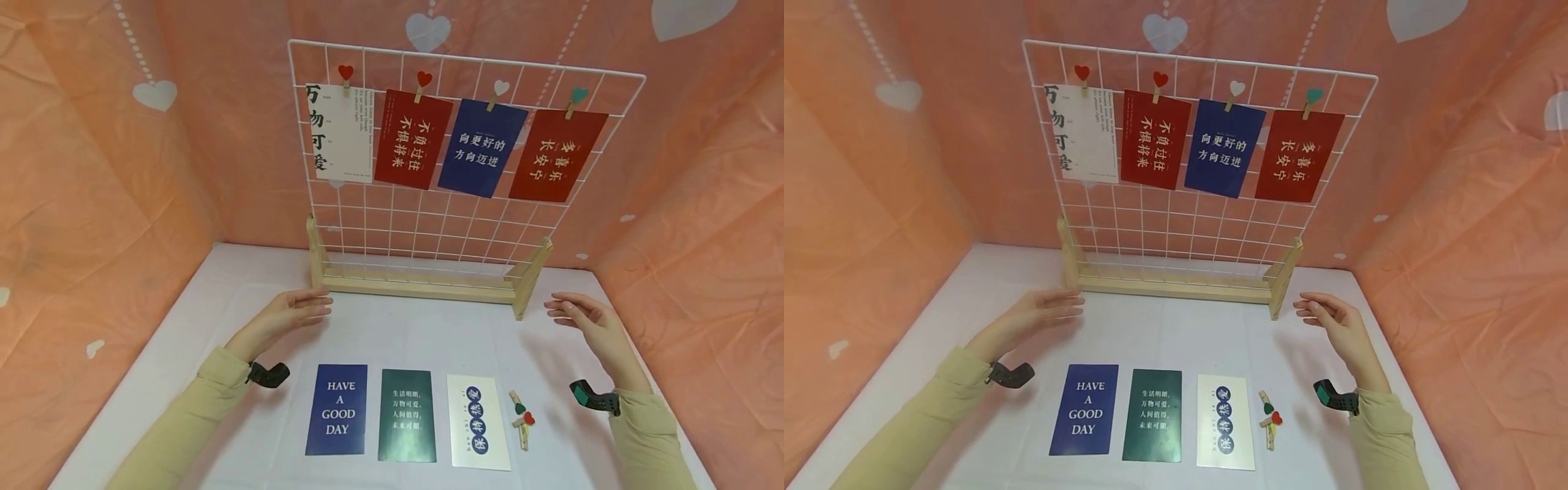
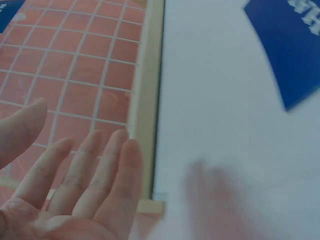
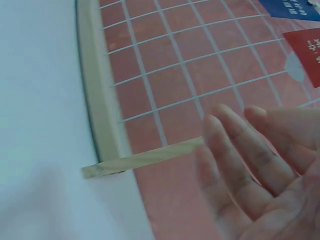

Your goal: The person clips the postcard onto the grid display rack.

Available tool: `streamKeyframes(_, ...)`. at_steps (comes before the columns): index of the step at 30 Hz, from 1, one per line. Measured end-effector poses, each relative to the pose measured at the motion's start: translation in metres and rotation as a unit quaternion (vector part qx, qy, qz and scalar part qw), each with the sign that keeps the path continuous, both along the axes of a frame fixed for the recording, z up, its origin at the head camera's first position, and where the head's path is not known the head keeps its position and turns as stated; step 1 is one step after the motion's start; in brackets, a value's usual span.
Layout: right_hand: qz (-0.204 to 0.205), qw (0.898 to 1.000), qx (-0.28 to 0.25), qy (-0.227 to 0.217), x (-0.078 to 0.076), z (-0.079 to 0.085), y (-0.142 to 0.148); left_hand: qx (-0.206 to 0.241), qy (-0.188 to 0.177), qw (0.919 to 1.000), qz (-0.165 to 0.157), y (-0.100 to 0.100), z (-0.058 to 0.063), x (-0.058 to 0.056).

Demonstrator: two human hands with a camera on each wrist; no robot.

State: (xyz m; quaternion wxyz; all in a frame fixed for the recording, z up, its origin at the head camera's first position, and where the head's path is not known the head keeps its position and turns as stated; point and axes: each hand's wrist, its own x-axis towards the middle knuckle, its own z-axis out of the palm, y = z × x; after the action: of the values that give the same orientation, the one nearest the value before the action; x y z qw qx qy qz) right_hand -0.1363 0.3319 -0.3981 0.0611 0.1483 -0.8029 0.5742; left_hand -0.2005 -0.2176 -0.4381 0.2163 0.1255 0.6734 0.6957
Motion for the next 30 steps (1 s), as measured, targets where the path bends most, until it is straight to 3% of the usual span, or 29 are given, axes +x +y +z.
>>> streamKeyframes(4, 0.01, 0.998, 0.046, -0.039, 0.005, -0.013, 0.003, -0.025, -0.027, 0.9993, -0.009, -0.008, -0.008, 0.006)
streamKeyframes(11, 0.053, 0.991, 0.056, -0.11, 0.011, -0.033, 0.005, -0.044, -0.053, 0.9976, -0.002, -0.02, -0.02, 0.018)
streamKeyframes(17, 0.101, 0.976, 0.07, -0.18, 0.021, -0.046, 0.007, -0.03, -0.08, 0.9963, -0.01, -0.026, -0.03, 0.026)
streamKeyframes(22, 0.116, 0.96, 0.076, -0.242, 0.027, -0.053, 0.008, -0.028, -0.091, 0.9954, -0.014, -0.027, -0.036, 0.03)
streamKeyframes(30, 0.151, 0.942, 0.064, -0.294, 0.028, -0.059, 0.008, -0.035, -0.119, 0.9922, -0.014, -0.027, -0.038, 0.029)
